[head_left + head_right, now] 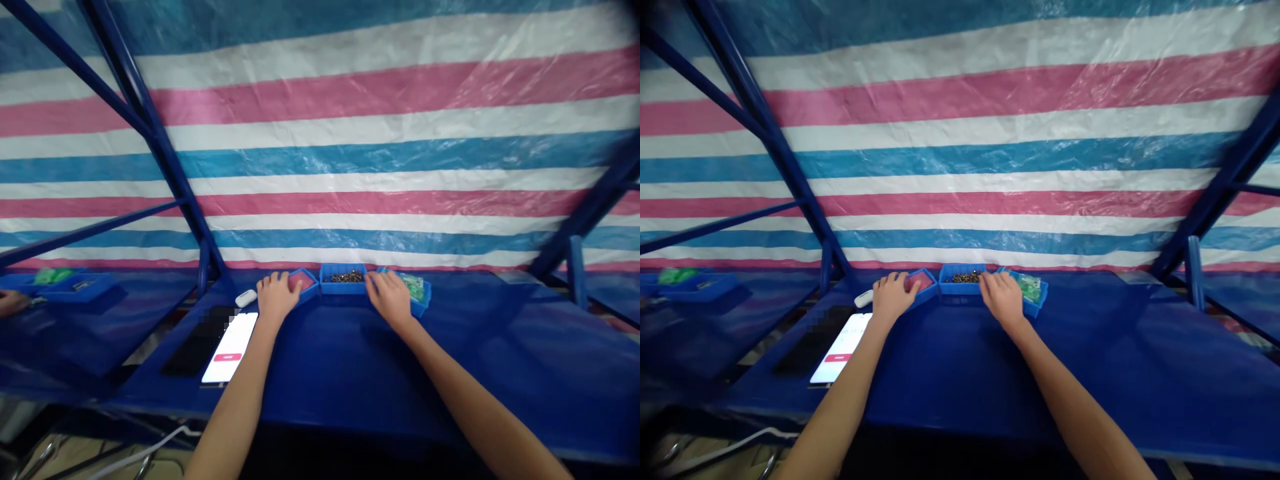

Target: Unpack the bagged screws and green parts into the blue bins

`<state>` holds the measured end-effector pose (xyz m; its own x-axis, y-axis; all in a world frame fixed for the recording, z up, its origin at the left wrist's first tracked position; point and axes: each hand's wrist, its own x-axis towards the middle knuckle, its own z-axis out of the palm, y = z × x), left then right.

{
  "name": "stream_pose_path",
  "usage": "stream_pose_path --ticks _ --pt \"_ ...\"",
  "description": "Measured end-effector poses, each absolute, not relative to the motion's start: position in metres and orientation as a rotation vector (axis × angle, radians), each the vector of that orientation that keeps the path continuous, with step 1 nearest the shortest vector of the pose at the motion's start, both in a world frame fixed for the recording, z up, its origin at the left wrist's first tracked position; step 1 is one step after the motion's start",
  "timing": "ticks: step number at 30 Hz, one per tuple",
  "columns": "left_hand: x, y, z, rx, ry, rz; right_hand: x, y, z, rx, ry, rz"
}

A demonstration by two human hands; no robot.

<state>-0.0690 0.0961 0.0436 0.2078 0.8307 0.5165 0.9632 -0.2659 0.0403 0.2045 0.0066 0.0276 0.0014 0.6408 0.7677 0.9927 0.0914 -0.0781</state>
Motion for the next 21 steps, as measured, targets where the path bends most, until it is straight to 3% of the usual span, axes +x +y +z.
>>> stream_pose_path --ticks 5,10,21 --pt "-0.071 0.077 0.052 -2.194 -1.749 -0.583 0.261 -0.019 0.034 -1.753 -1.316 -0.736" --pt "-0.074 0.043 0.042 -2.183 -1.736 -0.643 0.290 -0.038 -0.003 -1.885 -1.302 -0.222" --pt "-0.096 -0.001 0.013 -2.351 -1.687 -1.089 0.233 -0.084 -0.017 -2.107 -1.133 -0.268"
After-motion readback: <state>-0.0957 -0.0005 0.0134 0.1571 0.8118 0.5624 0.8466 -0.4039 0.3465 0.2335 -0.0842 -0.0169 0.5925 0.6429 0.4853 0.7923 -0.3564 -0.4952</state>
